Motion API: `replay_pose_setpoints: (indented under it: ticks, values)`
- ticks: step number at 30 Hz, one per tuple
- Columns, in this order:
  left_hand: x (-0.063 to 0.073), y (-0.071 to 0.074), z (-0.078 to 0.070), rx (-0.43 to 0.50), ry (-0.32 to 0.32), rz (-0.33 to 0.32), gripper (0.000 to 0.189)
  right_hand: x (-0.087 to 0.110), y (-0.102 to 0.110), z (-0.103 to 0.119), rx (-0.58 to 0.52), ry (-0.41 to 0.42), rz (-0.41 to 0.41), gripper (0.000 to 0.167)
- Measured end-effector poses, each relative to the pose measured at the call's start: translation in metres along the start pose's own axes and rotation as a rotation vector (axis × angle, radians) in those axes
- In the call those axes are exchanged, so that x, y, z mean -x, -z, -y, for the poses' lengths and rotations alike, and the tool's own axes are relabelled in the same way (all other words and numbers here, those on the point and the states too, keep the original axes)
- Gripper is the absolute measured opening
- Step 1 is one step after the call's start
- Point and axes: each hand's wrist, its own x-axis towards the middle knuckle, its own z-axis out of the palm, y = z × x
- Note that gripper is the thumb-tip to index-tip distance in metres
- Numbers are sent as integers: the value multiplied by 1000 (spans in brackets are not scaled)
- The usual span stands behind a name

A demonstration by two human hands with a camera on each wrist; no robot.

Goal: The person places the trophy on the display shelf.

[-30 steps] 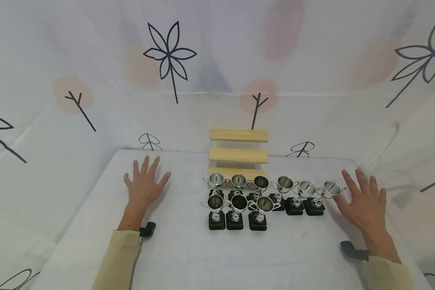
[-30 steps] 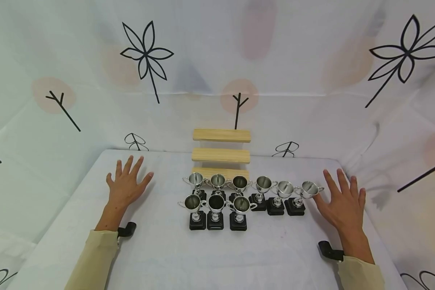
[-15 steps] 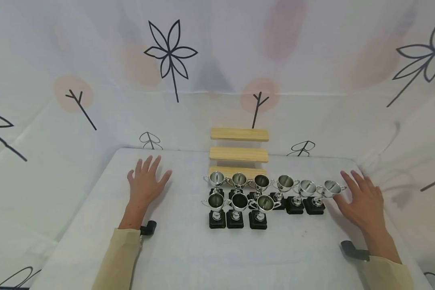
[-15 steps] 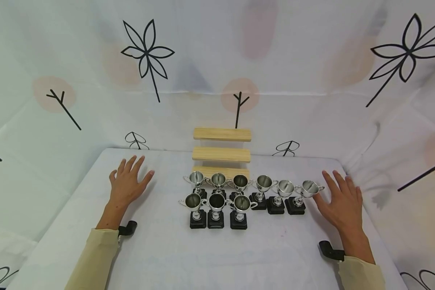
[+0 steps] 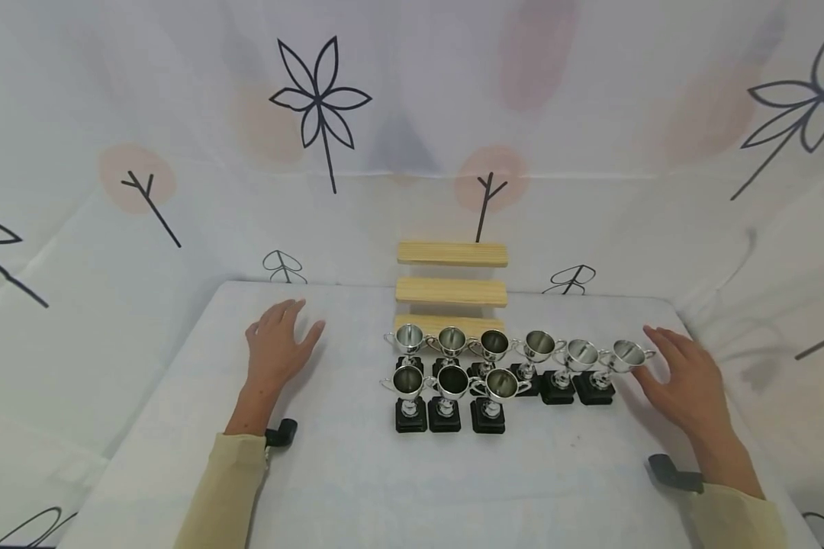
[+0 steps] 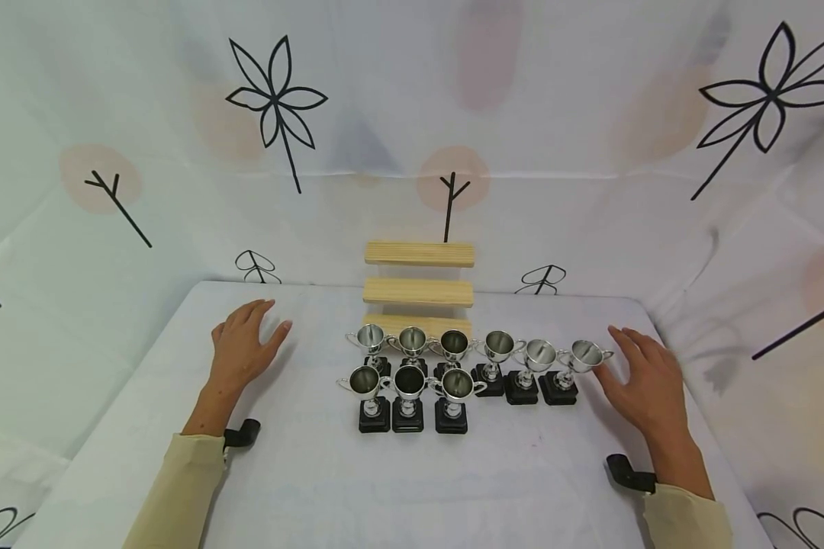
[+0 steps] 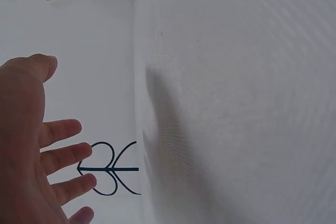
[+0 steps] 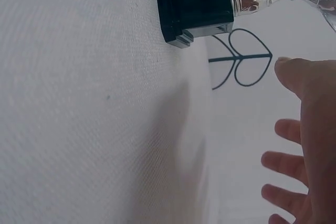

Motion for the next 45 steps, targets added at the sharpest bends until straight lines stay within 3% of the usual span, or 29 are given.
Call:
replay_pose_setpoints:
  ticks: [7, 17, 22, 29, 38, 45]
  values:
    - [-2, -4, -2, 41, -4, -5, 61, -1, 1, -1, -22, -3, -5, 62]
    - [-2, -15, -14, 153, -7, 73, 61, -2, 4, 3, -49, 1, 9, 50]
    - [1, -18, -23, 203, 11, 98, 59, -4, 5, 5, -82, 42, -10, 46]
    - [3, -24, -39, 245, 22, 154, 60, -3, 5, 3, -88, 41, 36, 46]
    - [1, -28, -67, 314, 6, 207, 57, -3, 13, -2, -151, 189, 22, 45]
    - [-6, -31, -89, 489, -16, 278, 53, -1, 15, -4, -221, 221, 2, 43]
